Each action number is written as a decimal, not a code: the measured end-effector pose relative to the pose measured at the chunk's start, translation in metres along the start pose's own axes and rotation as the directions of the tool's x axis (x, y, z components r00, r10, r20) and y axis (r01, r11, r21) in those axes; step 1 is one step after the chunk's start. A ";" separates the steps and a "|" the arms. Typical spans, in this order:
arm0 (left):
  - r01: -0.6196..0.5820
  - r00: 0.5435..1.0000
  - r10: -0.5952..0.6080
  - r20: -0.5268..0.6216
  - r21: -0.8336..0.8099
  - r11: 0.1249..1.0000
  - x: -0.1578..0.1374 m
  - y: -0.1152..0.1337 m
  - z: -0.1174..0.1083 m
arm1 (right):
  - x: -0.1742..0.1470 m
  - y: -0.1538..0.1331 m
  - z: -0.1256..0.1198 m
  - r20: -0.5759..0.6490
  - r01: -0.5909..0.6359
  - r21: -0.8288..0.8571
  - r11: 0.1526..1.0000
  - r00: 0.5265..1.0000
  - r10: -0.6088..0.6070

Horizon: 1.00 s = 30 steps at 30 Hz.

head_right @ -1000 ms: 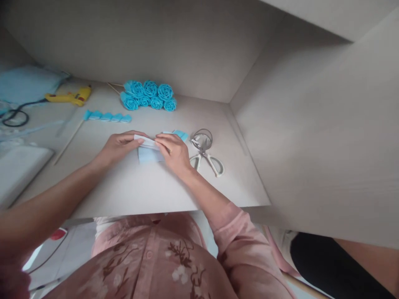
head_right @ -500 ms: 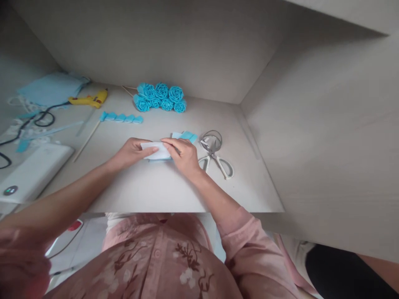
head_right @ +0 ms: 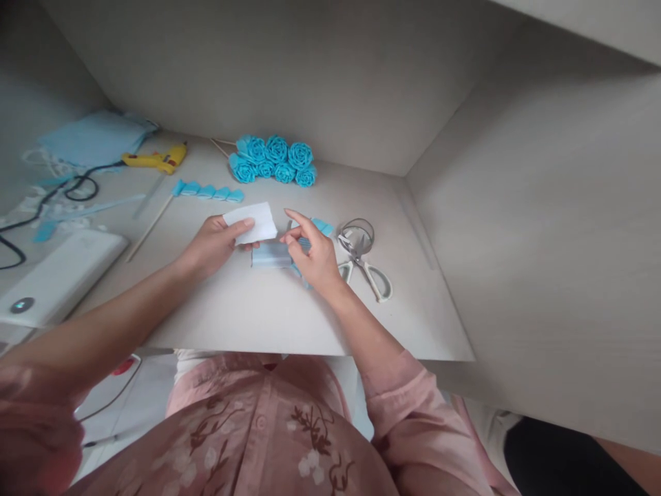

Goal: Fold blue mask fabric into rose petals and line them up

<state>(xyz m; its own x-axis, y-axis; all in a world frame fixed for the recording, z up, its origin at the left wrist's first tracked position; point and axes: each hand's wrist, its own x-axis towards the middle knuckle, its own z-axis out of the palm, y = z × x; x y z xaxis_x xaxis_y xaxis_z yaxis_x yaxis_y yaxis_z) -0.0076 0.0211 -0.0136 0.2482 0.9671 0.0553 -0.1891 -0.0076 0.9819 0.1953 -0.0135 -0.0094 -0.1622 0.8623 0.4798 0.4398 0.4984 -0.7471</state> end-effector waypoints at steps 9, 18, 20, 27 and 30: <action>0.085 0.993 -0.084 0.087 -0.010 0.996 -0.003 0.003 0.002 | 0.000 0.004 -0.002 0.020 0.222 -0.102 0.970 0.975 -0.221; 0.103 0.987 -0.115 0.116 0.104 0.989 -0.004 0.000 0.002 | 0.002 0.008 0.002 0.067 0.271 -0.138 0.953 0.962 -0.264; 0.091 0.988 -0.104 0.110 0.124 0.988 -0.004 0.000 0.002 | 0.001 0.005 0.002 0.062 0.220 -0.123 0.968 0.975 -0.213; 0.045 0.988 -0.066 0.139 0.154 0.987 -0.004 0.002 0.003 | -0.001 0.001 0.005 -0.005 0.032 -0.076 0.997 0.999 -0.033; 0.048 0.989 -0.067 0.133 0.143 0.989 -0.003 0.000 0.003 | -0.002 0.002 0.007 -0.028 0.005 -0.061 0.998 1.000 -0.007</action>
<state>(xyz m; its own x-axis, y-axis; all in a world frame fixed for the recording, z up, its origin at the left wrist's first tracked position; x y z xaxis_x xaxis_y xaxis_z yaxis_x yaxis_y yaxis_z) -0.0053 0.0169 -0.0134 0.3841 0.9232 0.0129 -0.0390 0.0023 0.9992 0.1903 -0.0133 -0.0146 -0.1404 0.8559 0.4978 0.4922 0.4966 -0.7149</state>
